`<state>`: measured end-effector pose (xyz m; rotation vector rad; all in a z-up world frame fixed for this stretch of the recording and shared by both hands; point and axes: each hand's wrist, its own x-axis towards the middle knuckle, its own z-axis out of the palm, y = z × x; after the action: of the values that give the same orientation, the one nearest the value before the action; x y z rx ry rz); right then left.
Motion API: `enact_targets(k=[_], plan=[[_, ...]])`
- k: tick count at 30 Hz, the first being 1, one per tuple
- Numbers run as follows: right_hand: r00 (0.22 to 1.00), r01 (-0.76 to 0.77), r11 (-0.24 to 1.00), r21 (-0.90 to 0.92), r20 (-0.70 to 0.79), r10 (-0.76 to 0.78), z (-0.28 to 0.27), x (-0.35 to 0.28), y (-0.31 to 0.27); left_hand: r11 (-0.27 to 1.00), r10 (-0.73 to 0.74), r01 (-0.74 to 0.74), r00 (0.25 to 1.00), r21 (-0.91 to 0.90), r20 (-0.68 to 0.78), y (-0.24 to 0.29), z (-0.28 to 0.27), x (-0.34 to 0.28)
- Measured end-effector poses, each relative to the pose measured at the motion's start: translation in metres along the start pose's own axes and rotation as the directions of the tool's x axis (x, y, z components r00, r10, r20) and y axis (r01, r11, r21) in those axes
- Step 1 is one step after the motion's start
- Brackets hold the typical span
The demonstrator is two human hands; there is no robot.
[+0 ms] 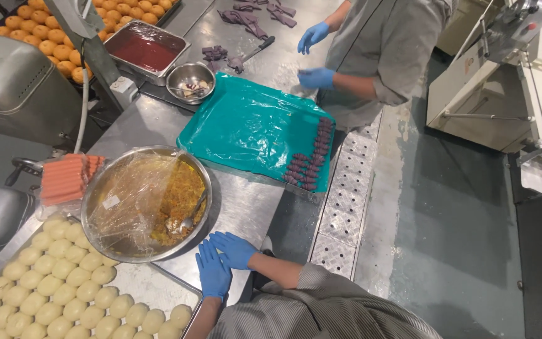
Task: Assembling filled dough buns and dipping them in egg wash on a prep table.
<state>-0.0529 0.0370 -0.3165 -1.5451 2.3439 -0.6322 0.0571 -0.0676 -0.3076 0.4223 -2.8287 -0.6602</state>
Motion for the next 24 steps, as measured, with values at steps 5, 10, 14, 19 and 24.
enact_targets(k=[5,10,14,19,24], plan=[[0.999,-0.039,0.99,0.133,0.042,0.034,0.008,-0.013,0.001,0.993,-0.042,0.03,0.993,0.11,0.107,-0.003,-0.011,-0.01],[1.0,-0.013,1.0,-0.025,-0.012,0.013,-0.004,-0.036,0.006,0.996,-0.042,0.035,0.995,0.086,0.088,-0.003,-0.002,-0.005],[1.0,-0.014,1.0,0.019,0.021,0.013,-0.004,-0.062,-0.013,0.992,-0.025,0.014,0.995,0.123,0.092,-0.001,-0.006,-0.003],[0.997,-0.076,0.995,0.057,-0.012,0.077,-0.011,-0.07,-0.028,0.984,0.093,-0.09,0.996,0.156,-0.008,-0.002,0.004,-0.019],[0.999,-0.037,0.999,-0.002,0.02,0.037,0.009,-0.086,-0.04,0.998,-0.008,-0.001,0.989,0.061,0.149,-0.002,-0.01,-0.015]])
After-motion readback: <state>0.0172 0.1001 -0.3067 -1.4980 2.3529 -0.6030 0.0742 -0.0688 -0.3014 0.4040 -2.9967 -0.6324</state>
